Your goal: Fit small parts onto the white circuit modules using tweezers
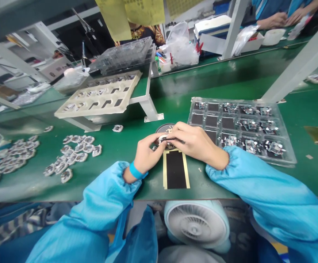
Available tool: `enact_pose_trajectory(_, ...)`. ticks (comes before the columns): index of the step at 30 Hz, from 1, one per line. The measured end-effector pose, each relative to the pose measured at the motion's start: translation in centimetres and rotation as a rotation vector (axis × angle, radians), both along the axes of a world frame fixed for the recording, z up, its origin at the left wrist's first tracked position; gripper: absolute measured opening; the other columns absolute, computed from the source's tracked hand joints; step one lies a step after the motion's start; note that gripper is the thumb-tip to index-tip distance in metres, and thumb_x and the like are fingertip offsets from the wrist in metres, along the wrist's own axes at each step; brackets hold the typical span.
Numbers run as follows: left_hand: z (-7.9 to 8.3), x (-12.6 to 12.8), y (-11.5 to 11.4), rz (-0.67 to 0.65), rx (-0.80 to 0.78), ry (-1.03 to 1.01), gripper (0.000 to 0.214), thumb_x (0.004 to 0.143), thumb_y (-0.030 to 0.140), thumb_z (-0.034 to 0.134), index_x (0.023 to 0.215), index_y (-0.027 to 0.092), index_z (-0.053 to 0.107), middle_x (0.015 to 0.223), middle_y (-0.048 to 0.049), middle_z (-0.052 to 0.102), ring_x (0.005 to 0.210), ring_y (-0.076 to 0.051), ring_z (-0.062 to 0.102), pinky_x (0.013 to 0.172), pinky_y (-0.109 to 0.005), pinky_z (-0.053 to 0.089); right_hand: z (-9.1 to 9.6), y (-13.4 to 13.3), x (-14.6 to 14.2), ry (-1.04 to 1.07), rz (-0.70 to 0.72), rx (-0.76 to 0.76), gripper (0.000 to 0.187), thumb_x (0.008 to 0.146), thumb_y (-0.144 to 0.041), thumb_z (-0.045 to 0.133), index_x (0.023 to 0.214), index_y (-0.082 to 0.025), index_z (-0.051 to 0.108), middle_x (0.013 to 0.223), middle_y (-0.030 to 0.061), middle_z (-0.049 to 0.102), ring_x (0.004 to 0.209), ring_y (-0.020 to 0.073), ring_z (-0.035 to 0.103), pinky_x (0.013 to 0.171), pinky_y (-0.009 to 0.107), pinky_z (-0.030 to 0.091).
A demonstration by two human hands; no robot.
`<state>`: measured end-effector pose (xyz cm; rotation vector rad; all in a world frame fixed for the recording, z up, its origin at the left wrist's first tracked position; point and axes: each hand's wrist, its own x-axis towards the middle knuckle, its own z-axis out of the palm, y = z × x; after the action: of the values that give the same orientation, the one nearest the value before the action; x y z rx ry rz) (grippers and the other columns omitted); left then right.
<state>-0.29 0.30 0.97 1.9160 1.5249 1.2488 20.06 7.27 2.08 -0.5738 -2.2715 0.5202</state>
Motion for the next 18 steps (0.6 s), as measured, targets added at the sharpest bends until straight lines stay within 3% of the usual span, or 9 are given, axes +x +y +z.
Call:
enact_pose_trajectory(5,0.2,0.3,-0.2,0.021,-0.025,0.041,0.027,0.090,0.020,0.064,0.114,0.023,0.075,0.113,-0.0058,0.077,0.101,-0.026,0.070,0.094,-0.038,0.052,0.2,-0.5,-0.3,-0.168,-0.044,0.052,0.017,0.102,-0.029,0.053,0.110,-0.023,0.067,0.111,0.0083,0.067,0.094,0.0214,0.067,0.073,0.034,0.053)
enact_pose_trajectory(8,0.6,-1.0,0.5,0.041,-0.061,0.068,0.026,0.089,0.022,0.063,0.112,0.023,0.076,0.106,-0.0046,0.078,0.091,-0.023,0.070,0.084,-0.035,0.052,0.2,-0.3,-0.4,-0.207,-0.065,0.030,0.014,0.102,-0.031,0.053,0.110,-0.022,0.061,0.110,0.0081,0.065,0.089,0.0207,0.066,0.070,0.033,0.051)
enact_pose_trajectory(13,1.5,-8.8,4.7,0.271,-0.252,0.253,0.016,0.086,0.027,0.068,0.091,0.016,0.079,0.081,-0.0055,0.074,0.077,-0.022,0.067,0.075,-0.032,0.050,-0.4,1.7,-0.5,-0.324,-0.235,0.089,0.025,0.104,-0.040,0.049,0.112,-0.021,0.063,0.109,0.0083,0.067,0.076,0.0200,0.063,0.058,0.033,0.043)
enact_pose_trajectory(16,1.8,-13.6,8.5,0.400,-0.337,0.267,0.020,0.086,0.026,0.071,0.099,0.012,0.078,0.088,-0.0101,0.076,0.084,-0.025,0.069,0.081,-0.035,0.053,-1.2,2.6,-0.8,-0.414,-0.256,0.148,0.030,0.105,-0.041,0.046,0.112,-0.022,0.068,0.109,0.0081,0.067,0.071,0.0194,0.062,0.054,0.034,0.038)
enact_pose_trajectory(18,2.2,-15.9,10.5,0.452,-0.318,0.276,0.024,0.087,0.024,0.072,0.107,0.010,0.075,0.105,-0.0139,0.077,0.099,-0.027,0.070,0.093,-0.038,0.052,-1.4,2.7,-0.9,-0.376,-0.239,0.145,0.028,0.103,-0.040,0.050,0.109,-0.022,0.072,0.108,0.0079,0.068,0.073,0.0202,0.064,0.055,0.035,0.041)
